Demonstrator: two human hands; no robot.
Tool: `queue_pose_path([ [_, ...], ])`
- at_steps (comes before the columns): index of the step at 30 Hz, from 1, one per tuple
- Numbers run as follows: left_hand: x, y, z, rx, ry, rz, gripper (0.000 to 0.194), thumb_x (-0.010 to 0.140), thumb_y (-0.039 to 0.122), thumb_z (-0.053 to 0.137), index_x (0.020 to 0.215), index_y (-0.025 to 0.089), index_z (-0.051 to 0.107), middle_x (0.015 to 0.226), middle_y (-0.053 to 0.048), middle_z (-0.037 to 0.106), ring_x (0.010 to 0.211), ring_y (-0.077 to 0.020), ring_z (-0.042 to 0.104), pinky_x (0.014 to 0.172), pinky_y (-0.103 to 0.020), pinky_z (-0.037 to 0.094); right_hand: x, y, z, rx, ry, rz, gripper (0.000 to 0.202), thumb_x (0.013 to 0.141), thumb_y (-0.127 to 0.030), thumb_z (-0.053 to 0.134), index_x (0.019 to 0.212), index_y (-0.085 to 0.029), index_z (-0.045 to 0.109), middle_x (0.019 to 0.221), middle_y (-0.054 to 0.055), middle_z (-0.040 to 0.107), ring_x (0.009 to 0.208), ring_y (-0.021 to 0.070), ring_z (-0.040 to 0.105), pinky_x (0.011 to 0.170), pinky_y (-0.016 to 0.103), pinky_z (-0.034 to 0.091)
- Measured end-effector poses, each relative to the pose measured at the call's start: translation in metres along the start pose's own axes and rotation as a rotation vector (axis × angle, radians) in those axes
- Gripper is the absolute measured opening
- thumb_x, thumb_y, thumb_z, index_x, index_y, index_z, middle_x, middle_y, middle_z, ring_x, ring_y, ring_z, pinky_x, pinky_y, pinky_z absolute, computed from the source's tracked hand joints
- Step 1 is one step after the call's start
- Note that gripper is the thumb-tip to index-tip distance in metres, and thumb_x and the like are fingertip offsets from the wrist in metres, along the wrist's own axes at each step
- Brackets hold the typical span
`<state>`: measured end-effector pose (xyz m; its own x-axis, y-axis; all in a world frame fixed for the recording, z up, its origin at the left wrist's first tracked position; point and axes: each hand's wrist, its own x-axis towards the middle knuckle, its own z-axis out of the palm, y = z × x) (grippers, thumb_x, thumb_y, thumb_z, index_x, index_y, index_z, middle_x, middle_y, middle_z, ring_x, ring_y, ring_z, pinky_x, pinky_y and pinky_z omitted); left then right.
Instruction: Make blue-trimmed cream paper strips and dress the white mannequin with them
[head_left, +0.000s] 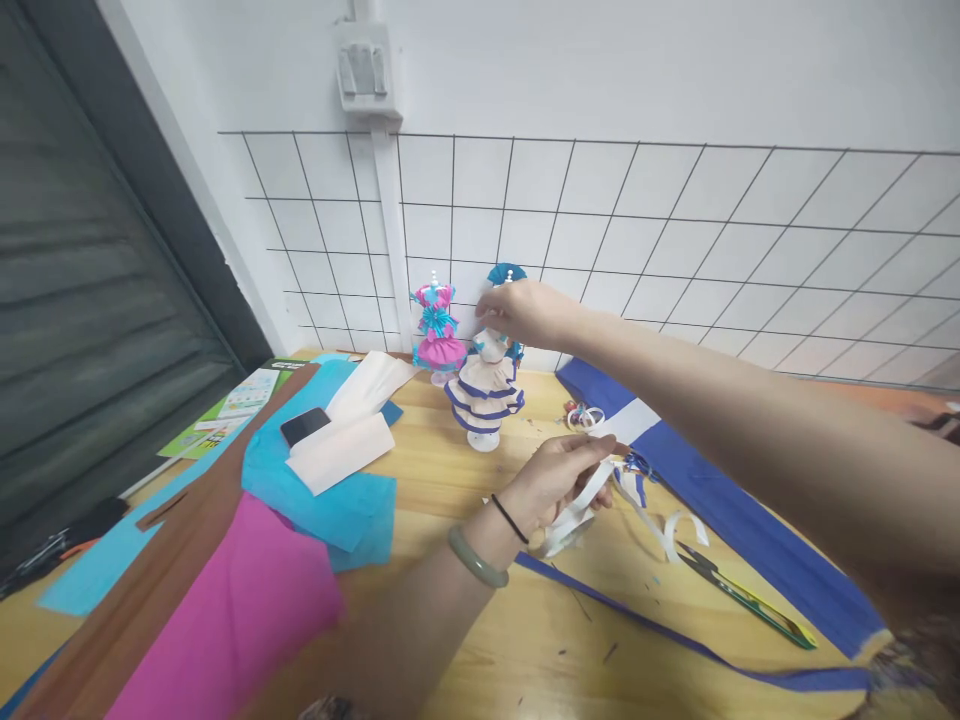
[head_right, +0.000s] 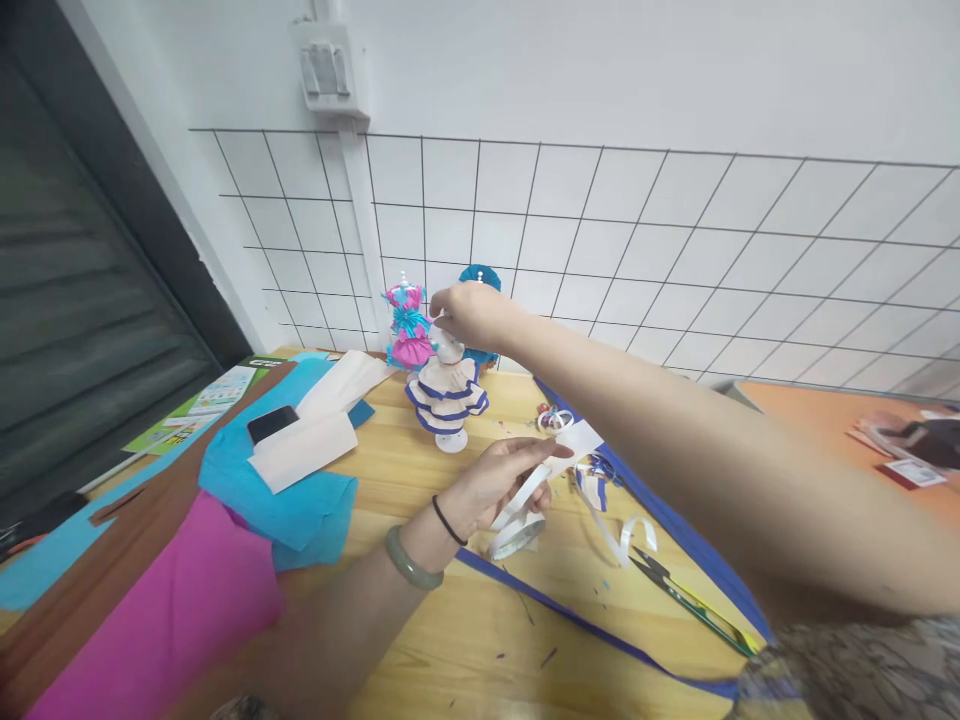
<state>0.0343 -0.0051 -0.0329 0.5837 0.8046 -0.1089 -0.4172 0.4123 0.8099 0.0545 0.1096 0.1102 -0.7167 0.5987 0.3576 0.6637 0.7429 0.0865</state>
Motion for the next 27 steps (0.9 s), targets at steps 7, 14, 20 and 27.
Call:
queue_pose_path([
  [7,0.001,0.003,-0.004,-0.008,0.009,0.022,0.043,0.07,0.045,0.067,0.097,0.011,0.065,0.047,0.003,0.053,0.042,-0.0088,0.051,0.046,-0.02,0.039,-0.014,0.007,0.003,0.148,0.025,0.1,0.03,0.082,-0.022,0.055,0.109,-0.013,0.062,0.094,0.006,0.067,0.078,0.015,0.061,0.073,0.026,0.044],
  [14,0.002,0.005,-0.01,0.033,0.058,0.05,0.045,0.072,0.049,0.064,0.098,0.013,0.064,0.043,0.004,0.05,0.041,-0.0082,0.049,0.042,-0.018,0.034,-0.04,0.021,-0.003,0.392,0.098,0.227,0.052,0.082,-0.028,0.058,0.129,-0.012,0.045,0.11,0.011,0.062,0.082,0.0152,0.061,0.078,0.029,0.047],
  [20,0.003,0.01,-0.014,0.072,0.072,0.099,0.05,0.073,0.053,0.061,0.1,0.011,0.063,0.042,0.004,0.047,0.042,-0.0082,0.048,0.045,-0.018,0.035,-0.133,0.026,0.018,0.712,0.274,0.479,0.036,0.083,-0.041,0.053,0.105,-0.013,0.057,0.096,0.009,0.065,0.079,0.0159,0.061,0.074,0.032,0.05],
  [27,0.004,0.009,-0.015,0.031,0.052,0.112,0.049,0.076,0.052,0.058,0.103,0.012,0.063,0.043,0.004,0.048,0.043,-0.0087,0.05,0.048,-0.019,0.038,-0.24,-0.024,0.08,1.158,0.008,0.588,0.039,0.084,-0.048,0.049,0.101,-0.015,0.06,0.1,0.009,0.066,0.093,0.0197,0.061,0.085,0.037,0.048],
])
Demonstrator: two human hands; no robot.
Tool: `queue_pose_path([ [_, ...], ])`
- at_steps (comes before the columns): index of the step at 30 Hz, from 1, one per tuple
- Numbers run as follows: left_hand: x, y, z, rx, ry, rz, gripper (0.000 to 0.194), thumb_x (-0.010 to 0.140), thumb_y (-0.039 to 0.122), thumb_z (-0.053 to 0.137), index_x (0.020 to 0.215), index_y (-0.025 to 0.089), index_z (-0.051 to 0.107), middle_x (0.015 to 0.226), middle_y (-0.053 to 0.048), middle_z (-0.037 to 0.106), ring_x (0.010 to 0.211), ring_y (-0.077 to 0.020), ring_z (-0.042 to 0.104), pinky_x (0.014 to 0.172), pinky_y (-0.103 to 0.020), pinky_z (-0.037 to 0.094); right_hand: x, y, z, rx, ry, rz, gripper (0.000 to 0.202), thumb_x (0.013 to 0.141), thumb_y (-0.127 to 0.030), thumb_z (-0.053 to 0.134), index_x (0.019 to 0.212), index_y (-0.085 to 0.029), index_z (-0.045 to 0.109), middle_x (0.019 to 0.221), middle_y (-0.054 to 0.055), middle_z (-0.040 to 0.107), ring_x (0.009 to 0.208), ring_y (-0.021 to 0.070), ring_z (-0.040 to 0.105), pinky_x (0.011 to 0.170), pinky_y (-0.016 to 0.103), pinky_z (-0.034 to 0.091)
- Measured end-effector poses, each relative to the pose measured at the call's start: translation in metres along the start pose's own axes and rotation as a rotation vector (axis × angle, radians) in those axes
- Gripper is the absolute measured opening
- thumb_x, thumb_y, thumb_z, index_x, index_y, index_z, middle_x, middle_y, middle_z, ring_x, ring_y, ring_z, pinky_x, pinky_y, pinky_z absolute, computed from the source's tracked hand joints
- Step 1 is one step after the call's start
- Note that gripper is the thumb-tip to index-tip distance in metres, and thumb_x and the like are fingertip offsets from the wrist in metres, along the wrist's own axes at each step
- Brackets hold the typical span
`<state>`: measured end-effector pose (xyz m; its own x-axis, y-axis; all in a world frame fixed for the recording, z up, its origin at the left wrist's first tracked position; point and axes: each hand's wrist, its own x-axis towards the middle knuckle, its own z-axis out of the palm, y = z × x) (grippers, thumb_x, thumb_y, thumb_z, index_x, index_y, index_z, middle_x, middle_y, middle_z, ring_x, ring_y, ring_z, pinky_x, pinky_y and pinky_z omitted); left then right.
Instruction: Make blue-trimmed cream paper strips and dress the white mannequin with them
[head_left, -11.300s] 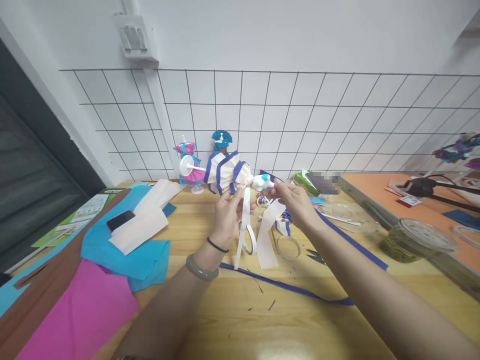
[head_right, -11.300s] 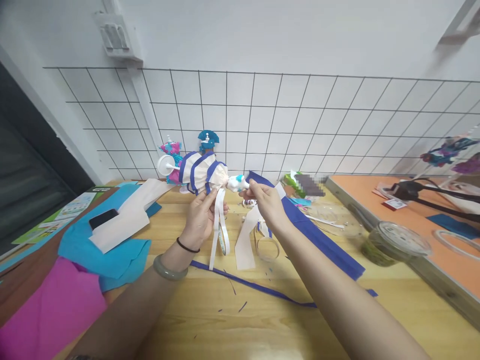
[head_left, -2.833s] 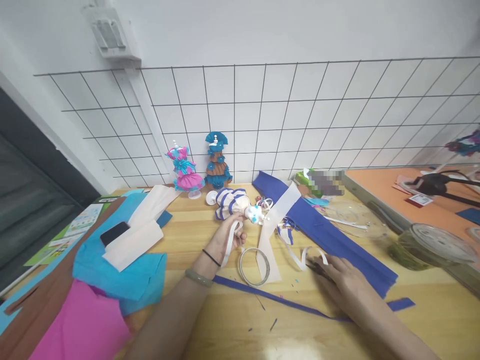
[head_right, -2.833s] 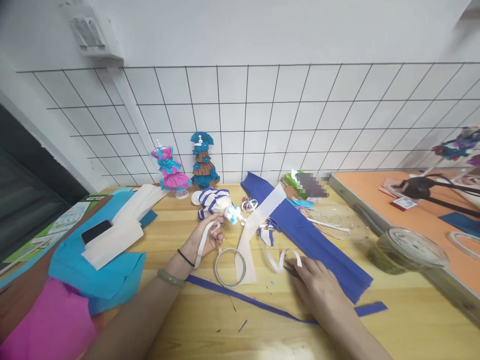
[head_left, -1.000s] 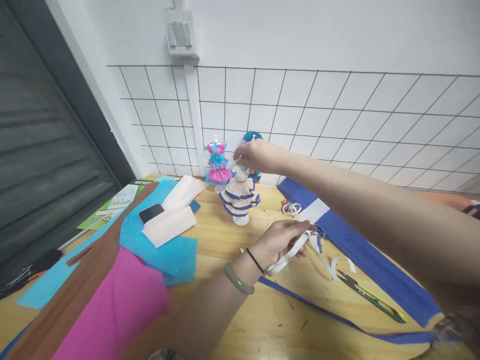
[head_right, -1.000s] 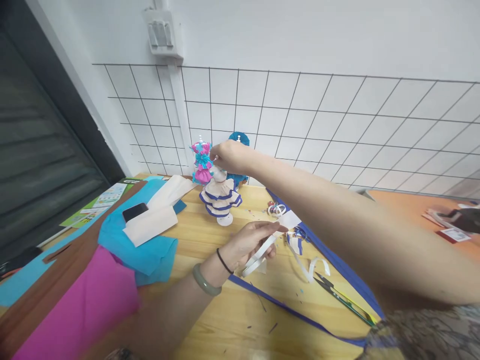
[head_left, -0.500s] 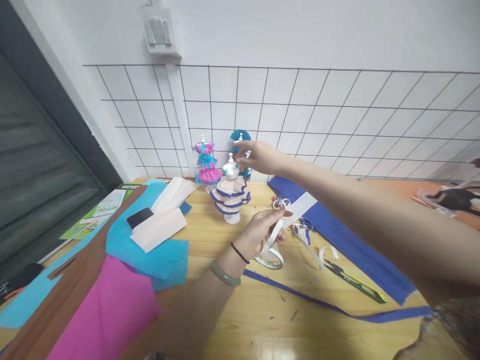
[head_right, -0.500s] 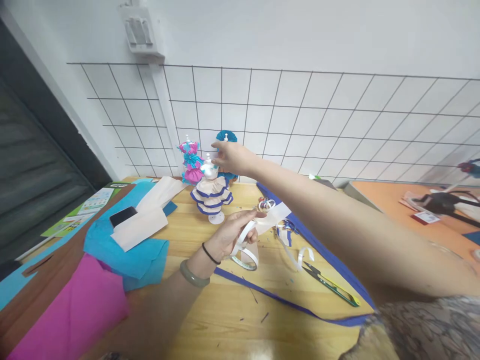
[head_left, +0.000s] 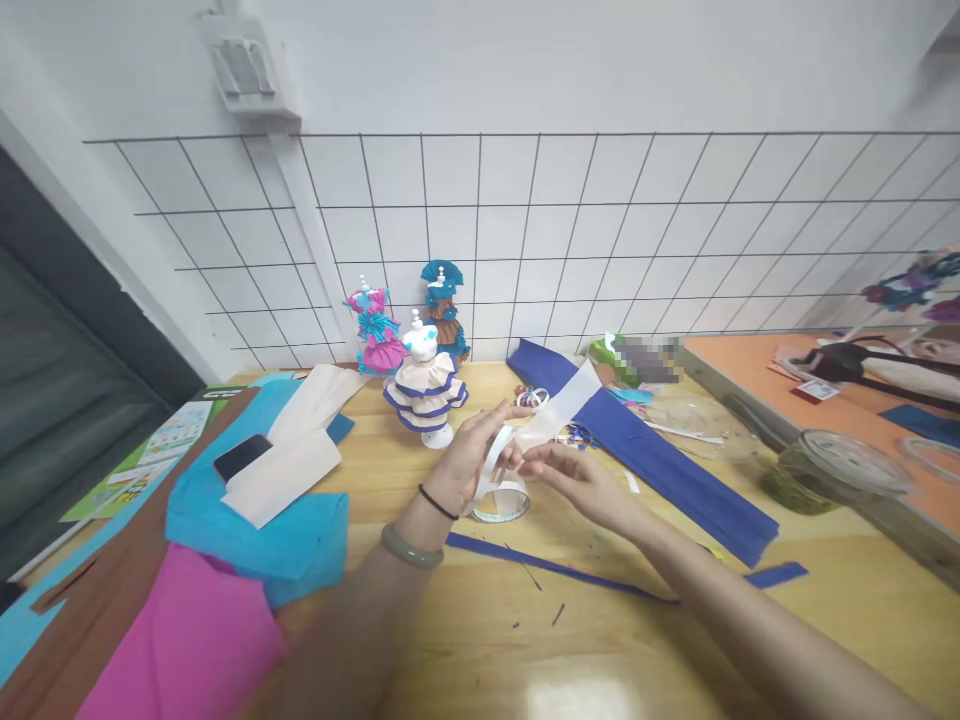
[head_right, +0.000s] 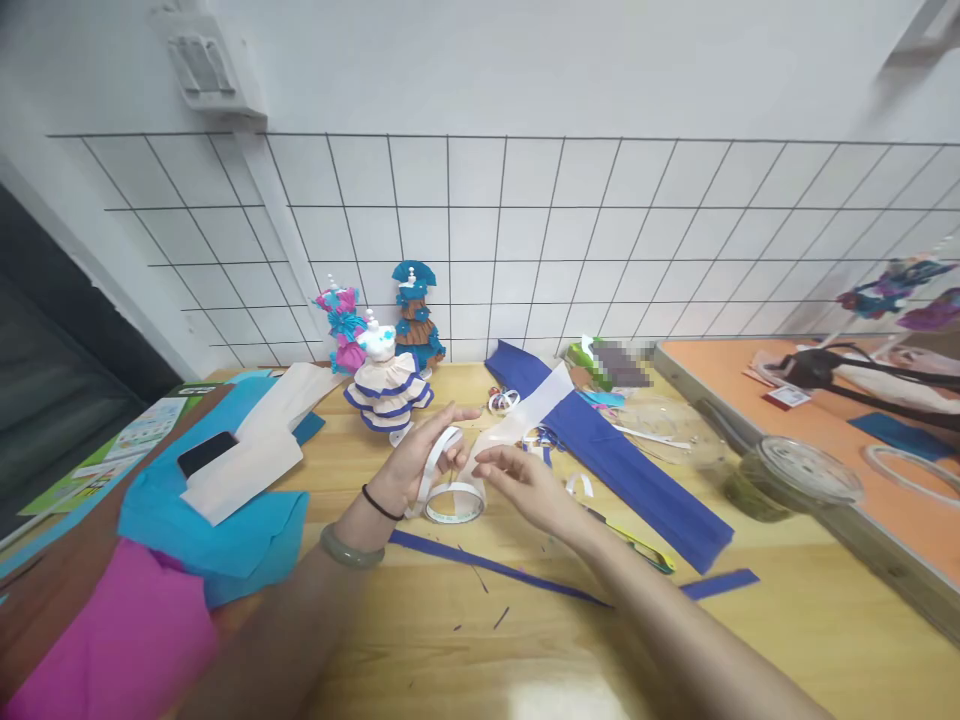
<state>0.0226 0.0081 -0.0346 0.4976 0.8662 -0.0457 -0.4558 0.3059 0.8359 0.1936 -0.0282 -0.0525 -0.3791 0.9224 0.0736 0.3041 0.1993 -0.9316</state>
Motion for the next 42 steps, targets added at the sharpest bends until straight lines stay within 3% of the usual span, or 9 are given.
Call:
queue_pose_path([
  [4,-0.002,0.002,0.004,-0.023,-0.01,-0.016,0.05,0.077,0.055,0.056,0.102,0.013,0.063,0.042,0.004,0.046,0.047,-0.0107,0.051,0.051,-0.02,0.04,-0.015,0.004,0.016,-0.022,0.009,0.012,0.039,0.082,-0.047,0.053,0.105,-0.018,0.064,0.104,0.008,0.067,0.091,0.0204,0.062,0.08,0.036,0.05],
  [10,-0.007,0.009,0.007,-0.028,-0.088,0.036,0.047,0.079,0.053,0.054,0.099,0.012,0.064,0.044,0.001,0.05,0.058,-0.0166,0.058,0.062,-0.026,0.043,-0.031,-0.008,-0.001,-0.237,0.094,0.027,0.036,0.084,-0.046,0.049,0.089,-0.017,0.069,0.078,0.004,0.068,0.066,0.0153,0.059,0.058,0.026,0.046],
  [14,-0.01,0.009,0.011,0.086,-0.136,0.108,0.048,0.08,0.053,0.052,0.096,0.01,0.067,0.043,-0.001,0.051,0.066,-0.0193,0.061,0.066,-0.027,0.043,-0.049,-0.019,-0.012,-0.454,0.221,0.025,0.033,0.086,-0.042,0.046,0.091,-0.019,0.068,0.08,0.005,0.069,0.067,0.0162,0.059,0.06,0.027,0.045],
  [20,-0.021,0.008,0.026,0.395,-0.167,0.23,0.05,0.077,0.056,0.054,0.087,0.011,0.072,0.057,-0.008,0.061,0.064,-0.0201,0.06,0.058,-0.028,0.044,-0.067,-0.024,-0.011,-0.751,0.211,-0.012,0.029,0.09,-0.034,0.04,0.09,-0.02,0.065,0.082,0.008,0.068,0.072,0.0195,0.062,0.066,0.03,0.045],
  [23,-0.031,0.01,0.036,0.65,-0.229,0.365,0.041,0.081,0.048,0.052,0.092,0.015,0.073,0.078,-0.011,0.067,0.075,-0.0215,0.061,0.071,-0.031,0.046,-0.071,-0.022,-0.01,-0.851,0.216,-0.009,0.027,0.09,-0.032,0.039,0.086,-0.019,0.063,0.081,0.009,0.067,0.073,0.0214,0.063,0.065,0.031,0.045],
  [26,-0.04,0.011,0.048,0.893,-0.348,0.57,0.03,0.083,0.035,0.053,0.099,0.018,0.071,0.076,-0.01,0.067,0.088,-0.0231,0.06,0.09,-0.035,0.04,-0.072,-0.019,-0.01,-0.807,0.265,0.083,0.021,0.087,-0.031,0.044,0.087,-0.019,0.06,0.074,0.007,0.066,0.067,0.0203,0.062,0.06,0.029,0.044],
  [32,-0.049,0.0,0.069,1.226,-0.519,0.887,0.033,0.084,0.036,0.051,0.102,0.014,0.067,0.084,-0.013,0.067,0.087,-0.0218,0.06,0.09,-0.04,0.041,-0.076,-0.023,-0.013,-0.696,0.287,0.173,0.053,0.081,-0.02,0.047,0.133,-0.018,0.039,0.067,0.001,0.065,0.058,0.0155,0.06,0.056,0.024,0.041],
  [36,-0.053,-0.013,0.081,1.488,-0.558,1.078,0.035,0.086,0.042,0.047,0.092,0.013,0.066,0.072,-0.007,0.067,0.088,-0.0214,0.06,0.092,-0.043,0.04,-0.077,-0.031,-0.018,-0.677,0.169,0.186,0.039,0.075,-0.013,0.047,0.112,-0.019,0.058,0.069,0.002,0.065,0.062,0.015,0.06,0.054,0.022,0.039],
  [42,-0.062,-0.026,0.092,1.932,-0.529,1.261,0.039,0.089,0.04,0.043,0.1,0.007,0.062,0.097,-0.016,0.067,0.107,-0.026,0.056,0.1,-0.046,0.036,-0.078,-0.027,-0.036,-0.545,0.385,0.394,0.028,0.08,-0.016,0.04,0.103,-0.017,0.055,0.068,0.001,0.063,0.047,0.0111,0.056,0.053,0.022,0.043],
])
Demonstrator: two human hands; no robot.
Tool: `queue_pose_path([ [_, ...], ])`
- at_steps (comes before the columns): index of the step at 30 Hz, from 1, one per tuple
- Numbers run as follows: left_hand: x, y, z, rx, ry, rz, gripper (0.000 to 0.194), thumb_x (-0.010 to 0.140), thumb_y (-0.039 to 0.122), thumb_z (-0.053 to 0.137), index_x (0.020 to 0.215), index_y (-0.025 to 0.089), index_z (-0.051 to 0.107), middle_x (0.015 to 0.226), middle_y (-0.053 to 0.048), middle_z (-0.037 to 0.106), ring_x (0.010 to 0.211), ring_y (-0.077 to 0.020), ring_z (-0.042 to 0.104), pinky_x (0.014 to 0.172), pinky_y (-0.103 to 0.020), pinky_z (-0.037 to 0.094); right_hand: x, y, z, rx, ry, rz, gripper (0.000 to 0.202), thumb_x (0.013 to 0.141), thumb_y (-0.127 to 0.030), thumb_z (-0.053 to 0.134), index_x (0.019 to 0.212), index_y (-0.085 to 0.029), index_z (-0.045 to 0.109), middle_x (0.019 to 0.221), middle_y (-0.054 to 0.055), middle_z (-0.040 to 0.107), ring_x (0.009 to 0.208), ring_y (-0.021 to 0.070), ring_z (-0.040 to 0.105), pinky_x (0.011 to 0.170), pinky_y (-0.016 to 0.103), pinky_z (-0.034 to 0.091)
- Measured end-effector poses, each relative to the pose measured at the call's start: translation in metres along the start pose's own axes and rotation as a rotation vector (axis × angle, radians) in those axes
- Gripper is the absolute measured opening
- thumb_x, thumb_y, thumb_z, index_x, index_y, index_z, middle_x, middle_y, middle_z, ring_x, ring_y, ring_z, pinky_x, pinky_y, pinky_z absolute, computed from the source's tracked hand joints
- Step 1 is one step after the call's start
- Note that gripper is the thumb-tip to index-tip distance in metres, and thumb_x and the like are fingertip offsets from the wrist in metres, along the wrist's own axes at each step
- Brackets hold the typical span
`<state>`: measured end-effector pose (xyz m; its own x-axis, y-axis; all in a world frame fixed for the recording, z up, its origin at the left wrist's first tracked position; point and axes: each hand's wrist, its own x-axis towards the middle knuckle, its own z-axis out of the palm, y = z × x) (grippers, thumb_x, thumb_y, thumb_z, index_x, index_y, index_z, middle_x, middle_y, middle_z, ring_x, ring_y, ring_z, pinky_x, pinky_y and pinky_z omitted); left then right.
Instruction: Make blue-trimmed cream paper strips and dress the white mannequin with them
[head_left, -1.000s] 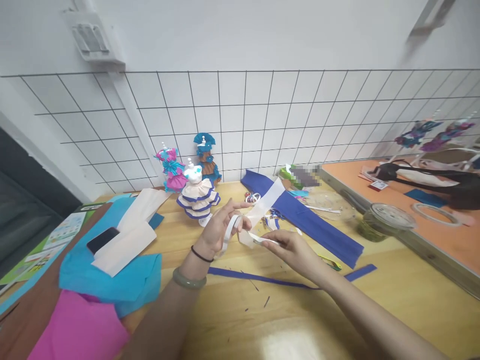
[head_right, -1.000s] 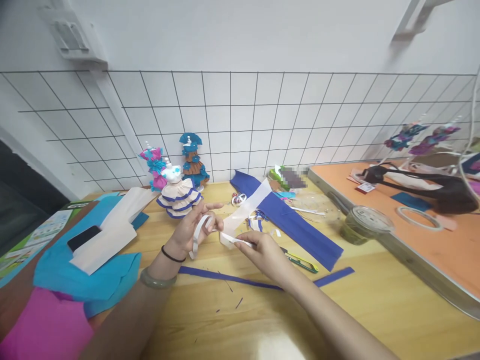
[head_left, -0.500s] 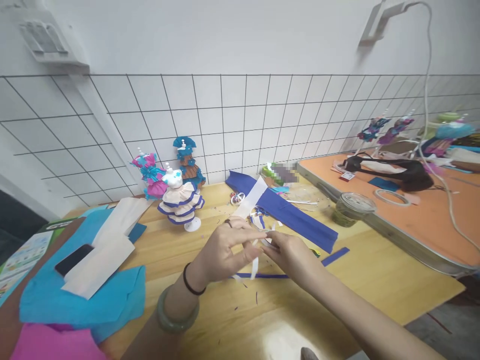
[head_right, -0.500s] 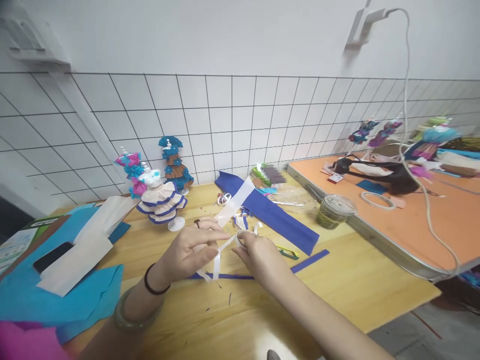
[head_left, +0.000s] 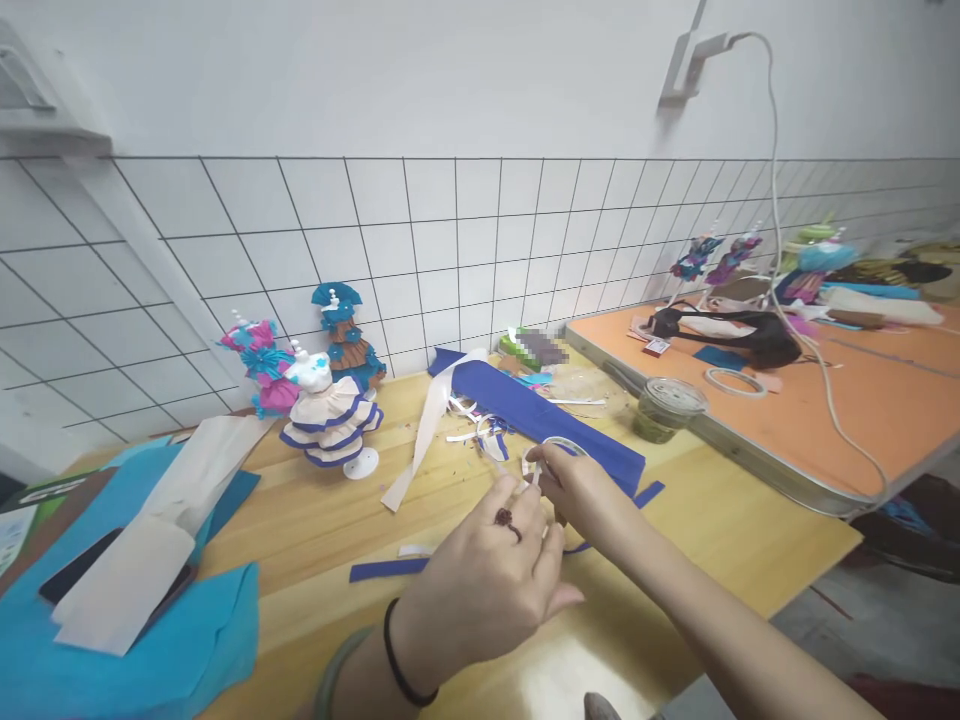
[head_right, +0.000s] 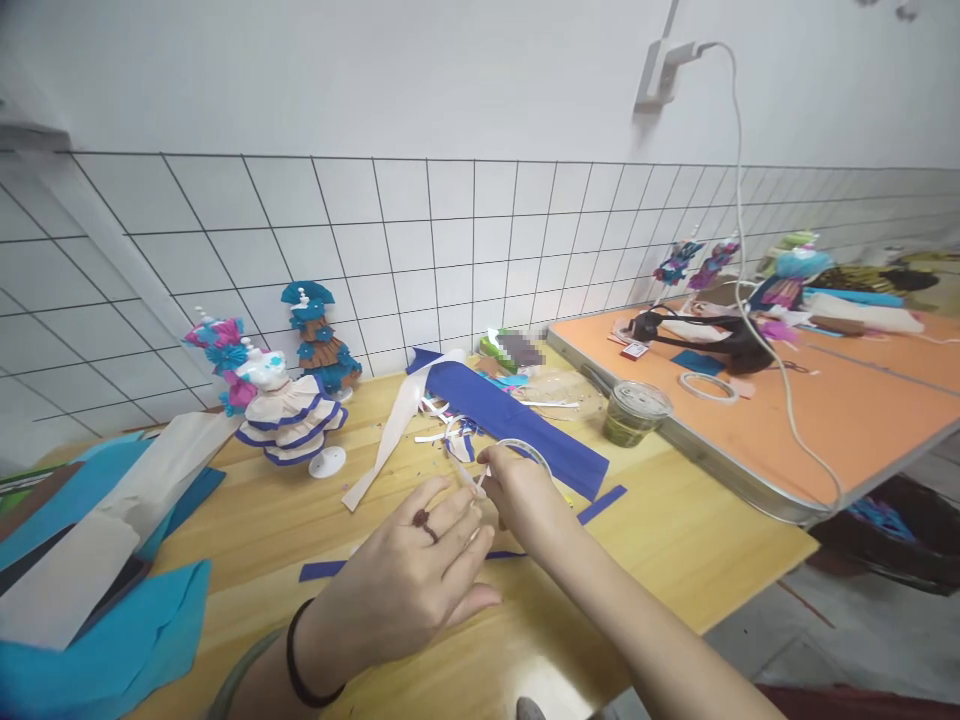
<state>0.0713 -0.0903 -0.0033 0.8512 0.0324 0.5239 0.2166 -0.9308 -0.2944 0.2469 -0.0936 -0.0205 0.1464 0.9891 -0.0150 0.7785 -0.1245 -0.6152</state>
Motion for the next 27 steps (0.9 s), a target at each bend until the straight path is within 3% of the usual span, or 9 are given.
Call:
queue_pose_path([
  [6,0.0,0.003,0.001,0.1,-0.055,-0.002,0.031,0.089,0.031,0.047,0.107,0.009,0.06,0.118,-0.014,0.061,0.124,-0.029,0.044,0.107,-0.052,0.026,0.0,0.008,-0.012,0.029,0.049,0.066,0.027,0.084,-0.026,0.039,0.106,-0.017,0.051,0.059,-0.004,0.058,0.04,0.0106,0.055,0.057,0.024,0.045],
  [13,0.006,0.008,0.004,0.117,-0.117,-0.091,0.028,0.087,0.032,0.05,0.087,0.008,0.065,0.136,-0.019,0.044,0.133,-0.032,0.028,0.107,-0.054,0.027,0.007,0.01,-0.021,-0.038,0.119,0.146,0.032,0.083,-0.018,0.038,0.111,-0.015,0.052,0.043,-0.006,0.05,0.045,0.0142,0.059,0.057,0.023,0.044],
  [19,0.006,0.008,-0.006,-0.007,0.02,-0.032,0.032,0.087,0.034,0.049,0.091,0.007,0.065,0.12,-0.016,0.059,0.128,-0.0324,0.037,0.107,-0.052,0.029,0.017,0.029,-0.039,-0.111,0.271,0.22,0.031,0.084,-0.024,0.044,0.111,-0.014,0.055,0.057,0.002,0.063,0.049,0.0148,0.06,0.058,0.024,0.044],
  [22,0.003,-0.001,-0.002,-0.193,0.036,-0.225,0.03,0.085,0.033,0.053,0.104,0.011,0.062,0.117,-0.012,0.062,0.12,-0.0283,0.048,0.101,-0.048,0.039,0.015,0.034,-0.042,-0.046,0.293,0.219,0.032,0.083,-0.018,0.041,0.112,-0.015,0.053,0.067,0.004,0.067,0.051,0.0138,0.06,0.056,0.022,0.044],
  [27,0.003,-0.003,0.023,-0.641,-0.111,-0.603,0.048,0.075,0.028,0.066,0.12,0.014,0.054,0.114,-0.01,0.063,0.107,-0.0221,0.057,0.091,-0.037,0.048,0.009,0.021,-0.037,0.002,0.289,0.223,0.033,0.082,-0.015,0.041,0.113,-0.017,0.051,0.078,0.005,0.07,0.048,0.0119,0.06,0.055,0.022,0.045],
])
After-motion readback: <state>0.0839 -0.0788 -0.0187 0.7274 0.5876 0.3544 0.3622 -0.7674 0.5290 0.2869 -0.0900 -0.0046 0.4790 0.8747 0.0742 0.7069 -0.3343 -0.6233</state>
